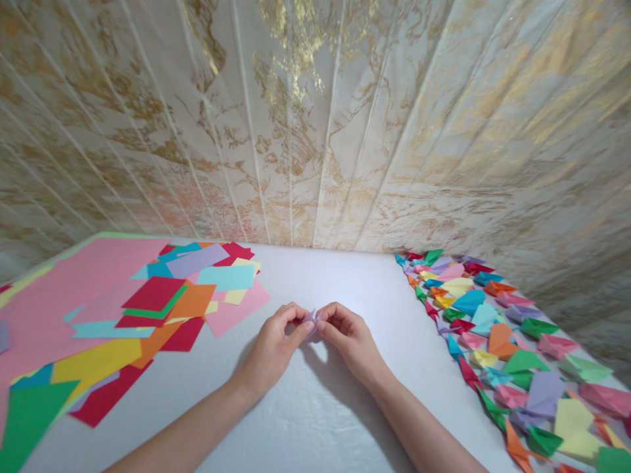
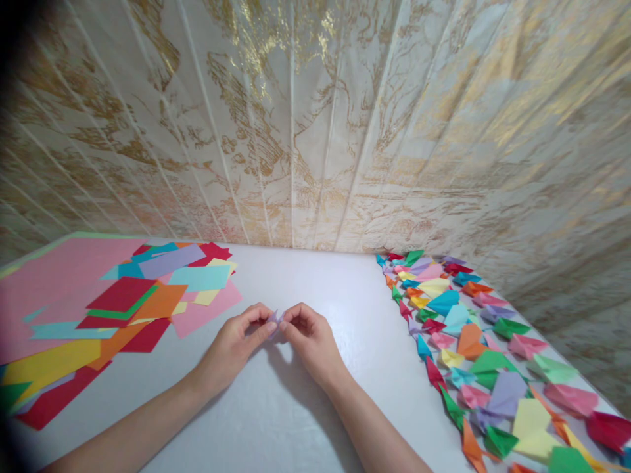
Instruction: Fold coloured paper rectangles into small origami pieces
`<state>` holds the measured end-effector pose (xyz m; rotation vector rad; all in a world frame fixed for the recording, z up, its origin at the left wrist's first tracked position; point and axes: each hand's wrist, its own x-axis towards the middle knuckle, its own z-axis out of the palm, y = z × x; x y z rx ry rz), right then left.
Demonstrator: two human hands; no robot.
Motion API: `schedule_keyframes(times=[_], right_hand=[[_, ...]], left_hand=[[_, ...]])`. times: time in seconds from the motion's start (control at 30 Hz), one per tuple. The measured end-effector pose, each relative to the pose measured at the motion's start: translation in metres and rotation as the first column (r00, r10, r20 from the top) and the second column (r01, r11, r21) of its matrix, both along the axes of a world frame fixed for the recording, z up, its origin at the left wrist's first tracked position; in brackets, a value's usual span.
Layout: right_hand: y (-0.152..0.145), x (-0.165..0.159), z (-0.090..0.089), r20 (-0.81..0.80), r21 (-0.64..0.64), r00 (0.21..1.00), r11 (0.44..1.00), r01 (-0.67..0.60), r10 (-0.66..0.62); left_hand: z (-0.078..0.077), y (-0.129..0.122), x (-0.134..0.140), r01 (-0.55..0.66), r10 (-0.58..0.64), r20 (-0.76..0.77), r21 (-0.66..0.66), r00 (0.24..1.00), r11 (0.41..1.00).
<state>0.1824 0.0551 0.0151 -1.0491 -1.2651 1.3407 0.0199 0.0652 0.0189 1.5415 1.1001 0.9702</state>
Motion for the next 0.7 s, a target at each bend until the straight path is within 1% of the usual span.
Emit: schedule_keyframes(times=[0.07, 0.17, 0.23, 0.3, 0.53, 0.7], right_hand=[[-0.0014, -0.0014, 0.0007, 0.054, 0.051, 0.998, 0.999, 0.007, -0.01], [-0.0028, -0.002, 0.0019, 0.208, 0.131, 0.977, 0.991, 0.014, -0.041], [-0.0032, -0.0014, 0.0028, 0.298, 0.164, 0.952, 0.986, 0.017, -0.066], [-0.0036, -0.0006, 0.0039, 0.339, 0.183, 0.937, 0.983, 0.029, -0.091], [-0.0056, -0.0014, 0.0053, 0.381, 0.222, 0.914, 0.973, 0.058, -0.142], [-0.0041, -0.0004, 0.0034, 0.303, 0.163, 0.947, 0.985, 0.055, -0.104]], left_hand=[[-0.0015, -0.0001, 0.0012, 0.003, -0.003, -0.007, 0.013, 1.0, 1.0], [-0.0028, 0.0003, 0.0015, -0.005, 0.005, -0.015, 0.029, 1.0, 1.0], [-0.0026, 0.0002, 0.0011, -0.019, 0.02, -0.02, 0.037, 1.0, 0.999], [-0.0016, -0.0006, 0.0009, -0.033, 0.034, -0.023, 0.043, 0.999, 0.999], [0.0037, -0.0024, 0.0016, -0.038, 0.038, -0.014, 0.048, 0.999, 0.998], [0.004, -0.0019, -0.0005, -0.034, 0.035, -0.022, 0.049, 0.999, 0.998]])
